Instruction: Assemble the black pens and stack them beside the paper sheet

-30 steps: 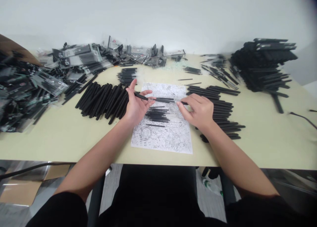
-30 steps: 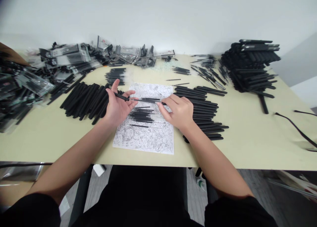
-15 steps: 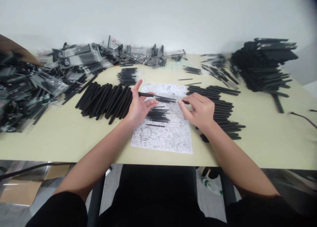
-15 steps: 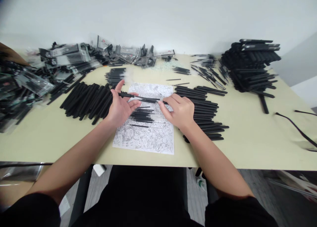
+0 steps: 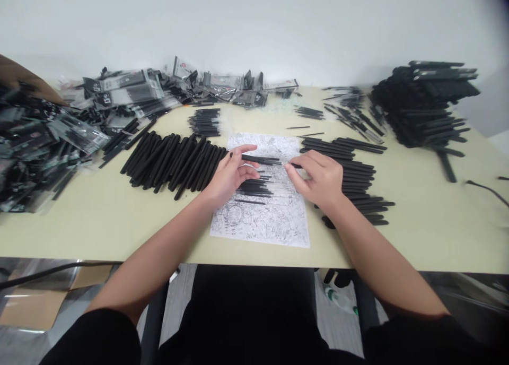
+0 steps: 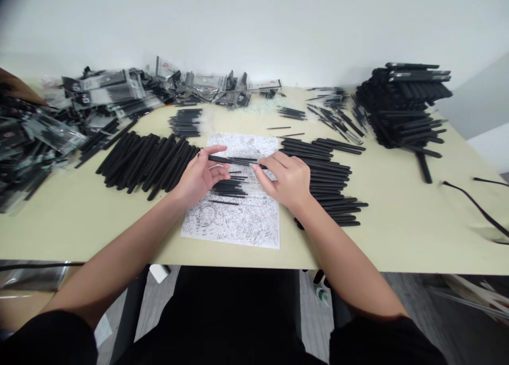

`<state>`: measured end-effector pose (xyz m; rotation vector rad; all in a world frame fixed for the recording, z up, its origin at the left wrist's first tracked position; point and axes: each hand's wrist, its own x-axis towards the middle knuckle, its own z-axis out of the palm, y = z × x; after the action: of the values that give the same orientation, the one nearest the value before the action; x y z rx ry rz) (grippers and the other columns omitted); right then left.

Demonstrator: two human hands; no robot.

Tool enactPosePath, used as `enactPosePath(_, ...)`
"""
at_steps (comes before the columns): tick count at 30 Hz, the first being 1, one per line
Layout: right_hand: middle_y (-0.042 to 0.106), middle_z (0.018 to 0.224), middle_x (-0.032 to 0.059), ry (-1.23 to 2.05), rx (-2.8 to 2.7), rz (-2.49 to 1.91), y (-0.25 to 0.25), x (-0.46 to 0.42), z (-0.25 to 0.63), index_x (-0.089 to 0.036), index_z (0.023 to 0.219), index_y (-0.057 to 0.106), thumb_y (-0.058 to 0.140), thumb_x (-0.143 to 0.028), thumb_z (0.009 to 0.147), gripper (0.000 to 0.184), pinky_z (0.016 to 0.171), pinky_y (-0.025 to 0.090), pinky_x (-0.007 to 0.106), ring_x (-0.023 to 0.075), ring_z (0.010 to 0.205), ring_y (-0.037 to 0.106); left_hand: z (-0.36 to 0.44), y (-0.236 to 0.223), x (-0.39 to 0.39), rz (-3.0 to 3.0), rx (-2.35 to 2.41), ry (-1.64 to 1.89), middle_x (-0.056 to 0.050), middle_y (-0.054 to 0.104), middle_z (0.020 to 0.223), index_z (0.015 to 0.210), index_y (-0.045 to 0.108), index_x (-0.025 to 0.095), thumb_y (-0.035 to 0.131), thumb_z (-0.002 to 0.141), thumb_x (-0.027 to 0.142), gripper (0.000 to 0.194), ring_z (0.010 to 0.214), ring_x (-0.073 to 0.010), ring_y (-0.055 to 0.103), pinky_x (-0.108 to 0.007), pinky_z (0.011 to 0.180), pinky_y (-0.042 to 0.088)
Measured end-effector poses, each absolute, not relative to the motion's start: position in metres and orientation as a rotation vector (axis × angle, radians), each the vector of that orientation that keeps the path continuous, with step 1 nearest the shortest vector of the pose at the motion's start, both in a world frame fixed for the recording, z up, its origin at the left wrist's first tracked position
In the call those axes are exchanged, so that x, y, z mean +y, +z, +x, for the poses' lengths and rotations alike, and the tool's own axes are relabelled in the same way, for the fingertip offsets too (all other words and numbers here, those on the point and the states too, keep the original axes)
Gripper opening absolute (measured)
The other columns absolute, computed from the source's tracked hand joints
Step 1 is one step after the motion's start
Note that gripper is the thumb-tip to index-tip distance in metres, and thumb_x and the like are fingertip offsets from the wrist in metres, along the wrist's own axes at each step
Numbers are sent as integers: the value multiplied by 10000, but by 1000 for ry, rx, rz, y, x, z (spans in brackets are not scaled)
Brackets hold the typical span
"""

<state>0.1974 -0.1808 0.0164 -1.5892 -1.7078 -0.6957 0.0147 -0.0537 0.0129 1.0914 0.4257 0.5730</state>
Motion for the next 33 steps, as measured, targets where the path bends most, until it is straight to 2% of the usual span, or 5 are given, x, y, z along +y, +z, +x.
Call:
enactPosePath(5,677,735,5,-658,-1728,-1587,17,-181,198,-196,824,653,592,-276,872,112,559,422,251,117,653,612,12,15,-54,1078,379,569,-46,670,785,1039,643,168,566,913,473,339,703,-112,663,-256,754,539)
enactPosePath(9,682,795,26,-615,-1798,-1534,16,-180,198,-184,903,660,619,-295,861,125,632,478,264,136,710,624,13,16,-58,1120,357,521,-54,681,807,1004,671,157,630,874,456,328,699,-116,665,-262,746,542)
enactPosePath(18,651,998,97,-469,-1894,-1387,13,-177,195,-172,1202,570,528,-129,855,352,773,545,347,200,899,627,13,14,-63,1188,340,513,-45,690,848,1022,692,170,675,847,385,277,715,-118,672,-284,774,545)
enactPosePath(22,652,1017,101,-473,-1880,-1378,11,-178,195,-177,1239,537,539,-112,851,393,821,548,361,207,942,625,12,15,-63,1179,350,519,-48,697,859,1032,685,163,675,846,368,278,718,-118,679,-281,782,547)
enactPosePath(33,704,997,56,-595,-1856,-1375,11,-180,200,-227,1213,563,562,-160,878,342,789,522,336,181,898,655,12,15,-61,1170,363,521,-42,705,846,1007,674,151,698,824,337,262,692,-107,680,-257,746,549)
